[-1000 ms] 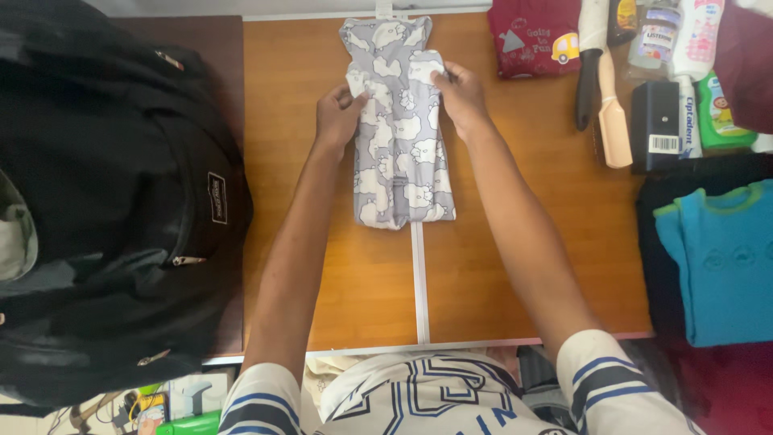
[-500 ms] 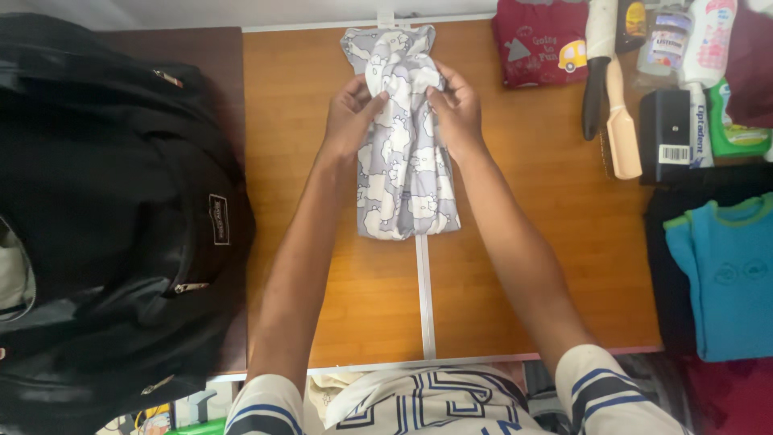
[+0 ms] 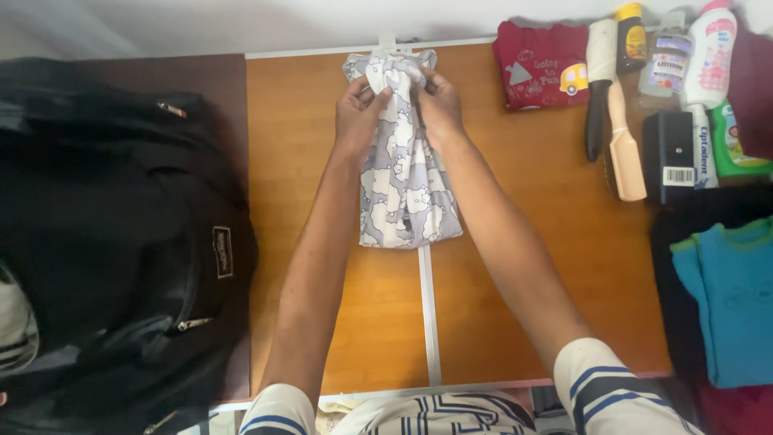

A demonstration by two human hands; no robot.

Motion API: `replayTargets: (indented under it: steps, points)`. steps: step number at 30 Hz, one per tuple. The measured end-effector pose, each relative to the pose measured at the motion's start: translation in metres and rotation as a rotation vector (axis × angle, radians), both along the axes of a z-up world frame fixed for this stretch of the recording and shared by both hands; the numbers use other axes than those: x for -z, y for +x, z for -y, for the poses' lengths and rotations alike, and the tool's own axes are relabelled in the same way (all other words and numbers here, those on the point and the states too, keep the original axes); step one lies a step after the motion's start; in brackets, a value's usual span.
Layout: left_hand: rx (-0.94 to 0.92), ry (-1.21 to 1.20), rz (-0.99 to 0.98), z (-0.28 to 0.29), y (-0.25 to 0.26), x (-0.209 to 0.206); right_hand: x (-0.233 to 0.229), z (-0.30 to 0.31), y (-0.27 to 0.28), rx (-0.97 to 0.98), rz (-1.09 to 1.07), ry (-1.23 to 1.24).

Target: The person takes infant clothing items from a bag, smooths them on a table, and folds each garment one at a time.

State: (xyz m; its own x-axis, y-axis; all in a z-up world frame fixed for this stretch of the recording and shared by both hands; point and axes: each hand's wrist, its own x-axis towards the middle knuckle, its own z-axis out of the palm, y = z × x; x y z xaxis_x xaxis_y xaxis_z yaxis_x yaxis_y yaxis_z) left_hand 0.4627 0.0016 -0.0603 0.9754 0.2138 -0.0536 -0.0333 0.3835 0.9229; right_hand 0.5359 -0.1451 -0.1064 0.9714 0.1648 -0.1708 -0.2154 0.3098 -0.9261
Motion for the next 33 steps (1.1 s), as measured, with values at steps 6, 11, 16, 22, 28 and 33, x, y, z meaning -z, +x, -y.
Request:
replayTargets:
  steps: [6,11,16,22,28,33]
  points:
    - [-0.004,0.052,-0.118,0.000,0.013,-0.001,0.008,-0.006,0.008,-0.074,0.002,0.007]
    - [0.016,0.263,0.050,-0.001,0.036,0.026,0.021,0.002,0.015,-0.156,-0.049,0.137]
    - [-0.103,0.615,0.034,-0.002,0.022,0.018,0.015,0.017,0.006,-0.081,0.103,-0.136]
    - [-0.156,0.959,0.031,-0.008,0.035,0.015,0.001,0.019,-0.028,-0.018,0.179,-0.488]
    - [-0.171,1.207,0.052,-0.024,0.009,-0.008,-0.047,0.031,-0.096,-0.008,0.794,-0.856]
    - [-0.201,1.249,0.109,-0.016,-0.046,-0.009,-0.067,0.034,-0.111,-0.287,1.044,-0.952]
